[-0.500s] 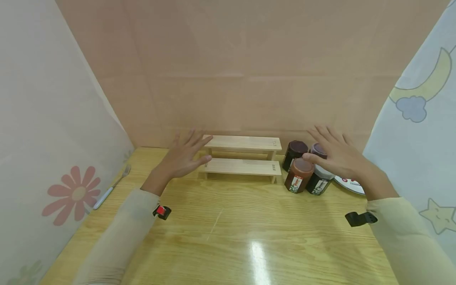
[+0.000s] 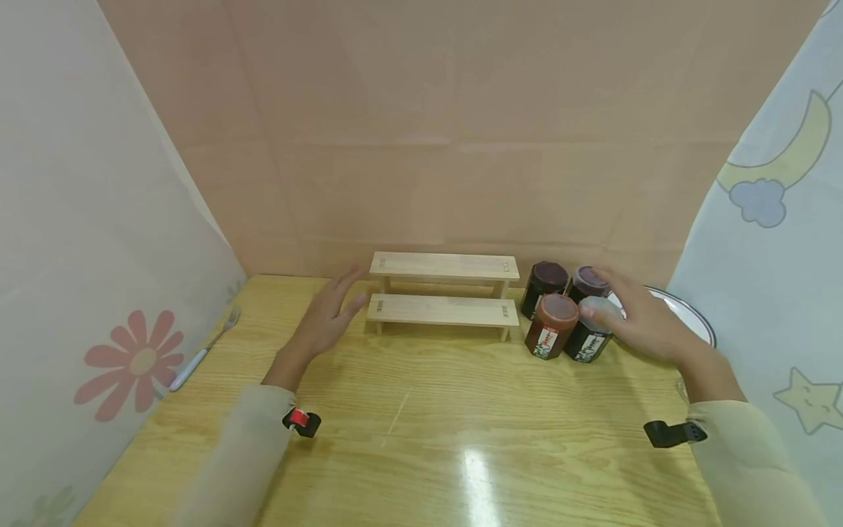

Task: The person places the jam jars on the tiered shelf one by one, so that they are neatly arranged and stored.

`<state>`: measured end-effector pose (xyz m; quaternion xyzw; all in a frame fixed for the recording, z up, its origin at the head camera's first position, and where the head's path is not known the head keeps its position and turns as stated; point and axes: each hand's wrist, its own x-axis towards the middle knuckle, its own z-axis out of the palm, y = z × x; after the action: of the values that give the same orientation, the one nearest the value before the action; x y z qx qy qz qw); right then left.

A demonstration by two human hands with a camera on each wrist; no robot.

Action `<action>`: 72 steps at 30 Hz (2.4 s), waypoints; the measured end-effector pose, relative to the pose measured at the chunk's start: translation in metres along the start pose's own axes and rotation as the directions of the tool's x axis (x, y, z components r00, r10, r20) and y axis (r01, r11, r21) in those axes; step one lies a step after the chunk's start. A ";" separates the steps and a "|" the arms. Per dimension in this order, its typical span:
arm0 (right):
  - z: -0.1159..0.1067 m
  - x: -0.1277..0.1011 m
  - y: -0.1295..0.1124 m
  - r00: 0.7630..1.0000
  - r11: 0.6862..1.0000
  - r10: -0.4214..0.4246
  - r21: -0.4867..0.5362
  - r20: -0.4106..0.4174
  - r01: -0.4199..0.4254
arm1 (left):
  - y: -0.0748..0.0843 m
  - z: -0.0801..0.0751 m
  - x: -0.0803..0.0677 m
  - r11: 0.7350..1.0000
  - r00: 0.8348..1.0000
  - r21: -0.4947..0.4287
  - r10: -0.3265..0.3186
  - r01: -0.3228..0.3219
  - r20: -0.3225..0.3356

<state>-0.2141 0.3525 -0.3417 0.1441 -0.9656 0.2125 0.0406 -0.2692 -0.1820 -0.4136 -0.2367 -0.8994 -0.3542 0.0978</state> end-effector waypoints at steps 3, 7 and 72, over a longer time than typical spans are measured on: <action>0.007 -0.006 0.009 1.000 1.000 0.027 0.011 0.009 -0.027 | -0.006 0.013 -0.003 0.996 0.999 -0.079 -0.034 0.033 -0.002; 0.017 -0.012 0.022 0.997 0.997 0.071 0.032 0.031 -0.072 | -0.014 0.028 -0.005 0.988 0.996 -0.125 -0.085 0.087 0.020; 0.065 -0.025 0.054 0.923 0.835 0.339 0.509 -0.179 -0.208 | -0.041 0.078 0.002 0.768 0.915 -0.581 -0.392 0.271 -0.091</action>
<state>-0.2078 0.3784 -0.4259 -0.0205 -0.8789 0.4660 0.0998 -0.2921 -0.1536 -0.4940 -0.0530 -0.7692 -0.6346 0.0532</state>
